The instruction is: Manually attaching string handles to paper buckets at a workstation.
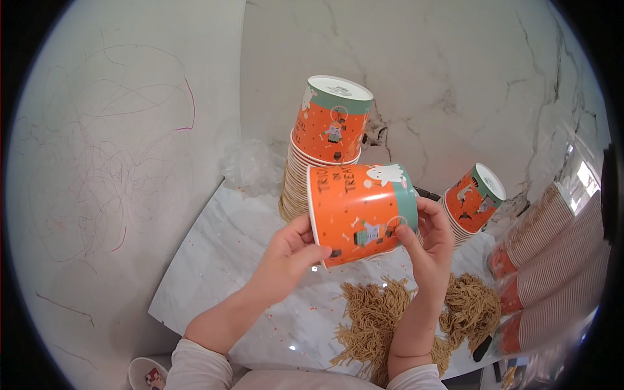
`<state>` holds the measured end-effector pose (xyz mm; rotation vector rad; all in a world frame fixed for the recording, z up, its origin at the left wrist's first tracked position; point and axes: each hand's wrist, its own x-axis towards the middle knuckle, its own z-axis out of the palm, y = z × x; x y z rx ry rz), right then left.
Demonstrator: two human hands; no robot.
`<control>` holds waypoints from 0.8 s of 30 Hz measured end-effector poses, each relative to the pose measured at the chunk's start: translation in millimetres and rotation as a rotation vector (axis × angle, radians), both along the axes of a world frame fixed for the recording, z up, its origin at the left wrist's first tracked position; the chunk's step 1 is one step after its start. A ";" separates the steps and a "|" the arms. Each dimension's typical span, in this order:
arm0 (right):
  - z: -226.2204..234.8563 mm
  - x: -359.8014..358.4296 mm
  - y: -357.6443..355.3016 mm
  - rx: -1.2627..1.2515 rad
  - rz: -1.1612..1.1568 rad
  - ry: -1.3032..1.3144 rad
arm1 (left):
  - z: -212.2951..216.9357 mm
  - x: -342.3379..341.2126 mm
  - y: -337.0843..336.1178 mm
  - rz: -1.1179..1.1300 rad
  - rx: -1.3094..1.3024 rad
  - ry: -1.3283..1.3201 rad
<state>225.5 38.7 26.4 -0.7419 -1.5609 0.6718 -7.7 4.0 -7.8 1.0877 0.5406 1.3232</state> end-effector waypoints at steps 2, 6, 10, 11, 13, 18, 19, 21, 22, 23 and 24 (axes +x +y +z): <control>1.8 4.6 -1.4 0.034 0.003 -0.059 | 4.3 -3.1 -1.4 0.002 -0.064 -0.058; 6.8 19.0 -1.7 0.241 -0.009 -0.312 | 9.1 -4.2 0.5 0.087 -0.101 -0.230; 8.3 18.4 -6.2 0.187 0.030 -0.262 | 9.3 -6.8 1.7 0.017 -0.069 -0.209; 7.2 18.1 -7.5 0.110 0.070 -0.127 | 10.5 -5.4 0.2 0.014 -0.068 -0.210; 5.0 16.2 -7.8 0.028 0.110 0.008 | 9.9 0.5 -4.5 -0.016 -0.126 -0.102; 9.8 2.4 -7.0 -0.005 -0.036 0.056 | -3.1 4.7 -3.1 -0.108 -0.053 0.004; 9.9 3.1 -6.9 -0.005 -0.036 0.055 | -4.0 4.4 -2.6 -0.129 -0.031 0.007; 9.7 5.6 -6.5 -0.011 -0.029 -0.017 | -4.0 5.0 -2.8 -0.152 -0.010 0.009; 9.3 6.3 -6.4 -0.012 -0.031 -0.017 | -2.6 5.7 -3.4 -0.145 -0.025 -0.004; 9.0 6.7 -6.2 0.006 -0.030 -0.014 | -2.0 6.3 -3.5 -0.137 -0.040 -0.018; 9.1 6.8 -6.3 0.026 -0.029 -0.010 | -1.5 6.6 -3.4 -0.137 -0.040 -0.017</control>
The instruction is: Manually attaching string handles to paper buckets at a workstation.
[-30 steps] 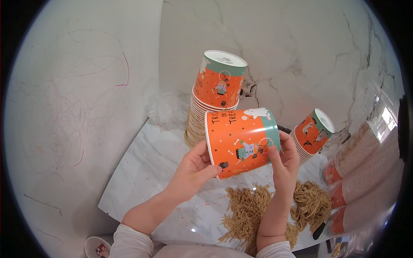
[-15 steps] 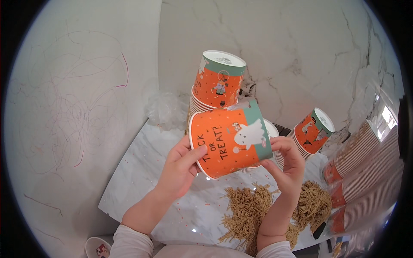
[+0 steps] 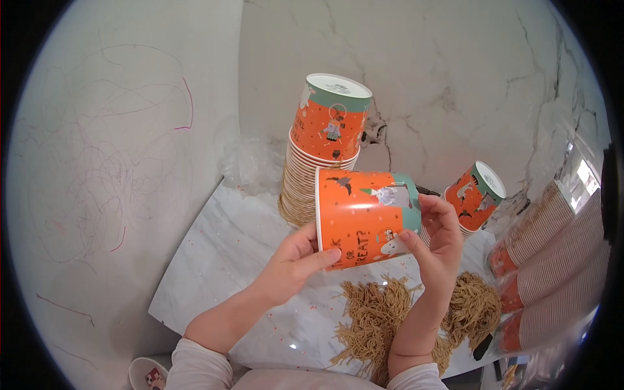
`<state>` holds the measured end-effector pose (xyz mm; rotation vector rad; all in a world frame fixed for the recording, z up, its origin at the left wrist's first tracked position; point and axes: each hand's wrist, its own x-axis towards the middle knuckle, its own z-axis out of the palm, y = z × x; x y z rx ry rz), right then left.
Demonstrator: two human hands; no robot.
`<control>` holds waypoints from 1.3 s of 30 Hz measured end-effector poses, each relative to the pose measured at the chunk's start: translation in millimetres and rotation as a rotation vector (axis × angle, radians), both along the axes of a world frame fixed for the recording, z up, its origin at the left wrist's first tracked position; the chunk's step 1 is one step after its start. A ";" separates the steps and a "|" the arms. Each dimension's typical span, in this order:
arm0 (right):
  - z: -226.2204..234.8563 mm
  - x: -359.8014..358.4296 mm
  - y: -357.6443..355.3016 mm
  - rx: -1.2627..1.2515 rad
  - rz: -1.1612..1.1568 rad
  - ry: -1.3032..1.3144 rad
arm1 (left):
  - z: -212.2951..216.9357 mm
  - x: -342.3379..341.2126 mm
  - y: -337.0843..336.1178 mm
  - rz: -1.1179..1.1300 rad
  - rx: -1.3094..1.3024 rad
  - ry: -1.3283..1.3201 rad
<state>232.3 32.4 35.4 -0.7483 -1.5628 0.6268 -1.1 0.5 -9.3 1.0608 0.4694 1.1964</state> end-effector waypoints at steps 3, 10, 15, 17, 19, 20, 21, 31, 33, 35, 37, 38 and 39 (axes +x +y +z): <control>0.3 5.0 -1.5 0.067 -0.010 -0.108 | 2.0 -0.9 0.5 0.043 -0.023 -0.052; -1.2 13.2 1.2 0.188 -0.052 -0.220 | 13.5 -4.7 -0.2 0.160 -0.037 -0.122; -0.9 12.0 2.9 0.183 -0.068 -0.200 | 12.8 -5.0 1.6 0.164 -0.041 -0.131; 1.7 7.6 0.1 0.150 -0.064 -0.167 | 12.2 -5.4 1.7 0.123 -0.041 -0.138; 3.5 3.3 -2.0 0.119 -0.062 -0.136 | 10.5 -4.2 0.3 0.116 -0.016 -0.096; 3.2 1.8 -1.9 0.099 -0.082 -0.102 | 9.5 -3.4 -0.3 0.108 0.009 -0.053; 1.3 0.7 -0.7 0.077 -0.101 -0.068 | 7.4 -2.8 -0.3 0.108 0.007 -0.053; -2.3 3.8 1.5 0.085 -0.141 -0.105 | 9.1 0.3 0.2 0.143 -0.042 -0.094; -4.1 4.2 2.5 0.134 -0.244 -0.186 | 8.1 0.9 0.0 0.145 -0.024 -0.098; 2.9 -3.8 -3.7 0.261 -0.356 -0.318 | 7.9 2.0 0.1 0.145 0.016 -0.104; 1.1 -15.2 -7.4 0.350 -0.387 -0.442 | 7.1 1.5 -0.2 0.158 0.018 -0.103; 0.5 -18.4 -9.3 0.385 -0.314 -0.511 | 6.8 1.2 -0.5 0.169 0.021 -0.103; 1.4 -21.2 -12.6 0.420 -0.246 -0.583 | 7.4 1.6 -1.3 0.166 0.021 -0.103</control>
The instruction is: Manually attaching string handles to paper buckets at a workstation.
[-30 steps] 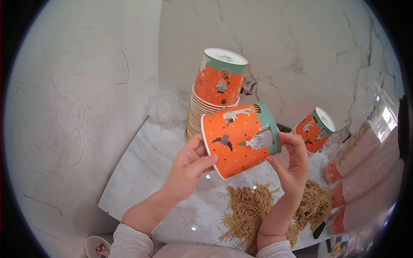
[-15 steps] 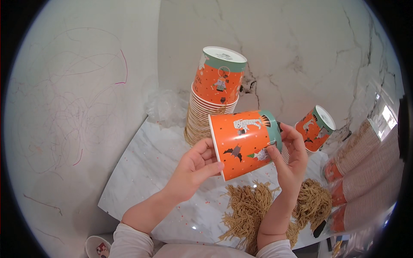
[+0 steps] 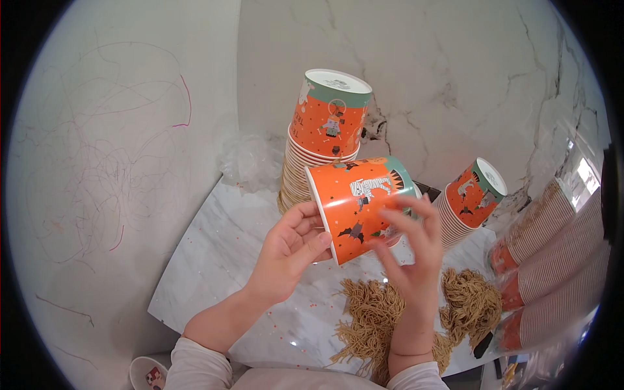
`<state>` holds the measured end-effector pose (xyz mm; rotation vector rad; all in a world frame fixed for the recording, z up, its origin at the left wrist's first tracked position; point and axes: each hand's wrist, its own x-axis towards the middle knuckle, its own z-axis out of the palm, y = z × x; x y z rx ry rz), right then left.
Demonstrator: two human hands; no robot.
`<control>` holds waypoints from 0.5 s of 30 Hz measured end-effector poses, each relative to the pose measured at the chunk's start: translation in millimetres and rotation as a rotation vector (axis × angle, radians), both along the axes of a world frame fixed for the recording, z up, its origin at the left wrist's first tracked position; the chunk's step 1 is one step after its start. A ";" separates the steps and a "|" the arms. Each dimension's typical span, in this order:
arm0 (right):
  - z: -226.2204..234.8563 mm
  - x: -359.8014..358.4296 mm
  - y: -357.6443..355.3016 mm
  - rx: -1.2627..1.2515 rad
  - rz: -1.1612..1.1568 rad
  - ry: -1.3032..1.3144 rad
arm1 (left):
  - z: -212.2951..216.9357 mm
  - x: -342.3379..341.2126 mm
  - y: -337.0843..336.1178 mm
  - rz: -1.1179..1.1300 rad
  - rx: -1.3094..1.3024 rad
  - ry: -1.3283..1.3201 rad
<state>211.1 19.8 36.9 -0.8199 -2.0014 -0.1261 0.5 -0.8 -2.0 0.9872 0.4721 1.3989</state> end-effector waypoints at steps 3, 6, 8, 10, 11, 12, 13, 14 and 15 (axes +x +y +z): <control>-0.8 -11.9 -9.9 0.003 0.044 -0.136 | 0.6 0.7 -1.4 0.009 0.017 0.022; -4.1 -17.5 -9.8 0.053 0.021 -0.174 | 1.3 1.5 -2.3 0.025 0.017 0.069; -6.4 -19.1 -8.9 0.067 0.014 -0.191 | 3.5 2.0 -4.0 0.023 0.040 0.067; -7.7 -20.4 -8.6 0.069 -0.009 -0.199 | 3.0 2.4 -3.9 0.028 0.050 0.067; -8.1 -20.7 -8.5 0.069 -0.008 -0.199 | 2.6 2.5 -3.8 0.032 0.060 0.068; -8.4 -20.8 -8.6 0.071 -0.011 -0.200 | 2.0 2.8 -3.6 0.032 0.060 0.067; -8.4 -20.9 -8.8 0.073 -0.014 -0.200 | 1.2 3.0 -3.3 0.030 0.056 0.062; -7.7 -21.5 -9.3 0.073 -0.014 -0.201 | 0.4 3.2 -3.2 0.028 0.052 0.057; -6.9 -22.7 -9.8 0.076 -0.019 -0.192 | -0.6 3.2 -2.9 0.029 0.052 0.057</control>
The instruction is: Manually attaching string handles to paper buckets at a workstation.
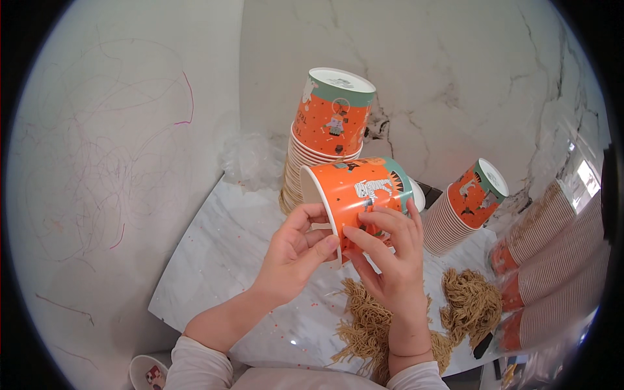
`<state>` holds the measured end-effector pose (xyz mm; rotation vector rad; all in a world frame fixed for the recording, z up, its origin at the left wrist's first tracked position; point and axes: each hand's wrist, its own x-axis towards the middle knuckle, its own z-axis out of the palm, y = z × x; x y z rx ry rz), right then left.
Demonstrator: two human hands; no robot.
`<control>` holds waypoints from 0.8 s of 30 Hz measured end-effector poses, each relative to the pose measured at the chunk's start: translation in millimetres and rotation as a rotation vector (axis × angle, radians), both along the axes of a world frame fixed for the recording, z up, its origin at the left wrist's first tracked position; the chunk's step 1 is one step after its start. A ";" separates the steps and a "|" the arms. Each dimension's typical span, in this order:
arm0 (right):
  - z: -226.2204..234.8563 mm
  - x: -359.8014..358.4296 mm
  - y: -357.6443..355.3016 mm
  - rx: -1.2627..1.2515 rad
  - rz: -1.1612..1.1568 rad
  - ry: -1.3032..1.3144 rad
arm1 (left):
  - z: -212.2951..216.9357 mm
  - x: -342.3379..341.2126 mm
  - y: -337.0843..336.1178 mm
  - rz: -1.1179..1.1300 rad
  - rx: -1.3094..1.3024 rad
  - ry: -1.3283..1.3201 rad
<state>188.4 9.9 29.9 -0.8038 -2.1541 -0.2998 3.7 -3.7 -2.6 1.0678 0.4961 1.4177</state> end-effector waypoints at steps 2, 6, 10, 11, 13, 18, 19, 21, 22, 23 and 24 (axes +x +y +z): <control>0.0 -1.1 -0.3 0.003 -0.004 0.010 | -1.7 0.2 -0.1 0.009 0.022 0.015; 0.3 -1.0 -1.3 0.016 -0.012 0.007 | 0.2 1.4 -3.5 0.042 0.023 0.073; 0.9 -1.0 -2.3 0.009 -0.017 0.014 | 0.3 2.6 -4.8 0.040 0.039 0.075; 1.3 -1.0 -2.6 0.009 -0.017 0.014 | 0.8 3.0 -5.1 0.034 0.038 0.070; 2.0 -0.9 -3.0 -0.002 -0.013 0.018 | 0.0 4.2 -4.4 0.047 0.058 0.075; 1.2 0.0 -2.0 -0.002 -0.018 0.014 | 1.4 5.2 -4.1 0.059 0.066 0.094; 1.0 -0.1 -1.7 -0.004 -0.017 0.017 | 1.5 5.4 -4.0 0.072 0.063 0.100; 1.1 -0.3 -1.4 -0.010 -0.015 0.018 | 1.1 5.5 -3.7 0.086 0.059 0.107; 1.0 -0.4 -1.3 -0.017 -0.014 0.020 | 0.1 5.4 -3.3 0.079 0.060 0.093; 1.0 -0.3 -1.2 -0.016 -0.013 0.020 | -0.9 5.4 -2.9 0.073 0.060 0.079; 0.6 0.0 -1.0 -0.019 -0.011 0.019 | -1.8 5.3 -2.6 0.073 0.060 0.079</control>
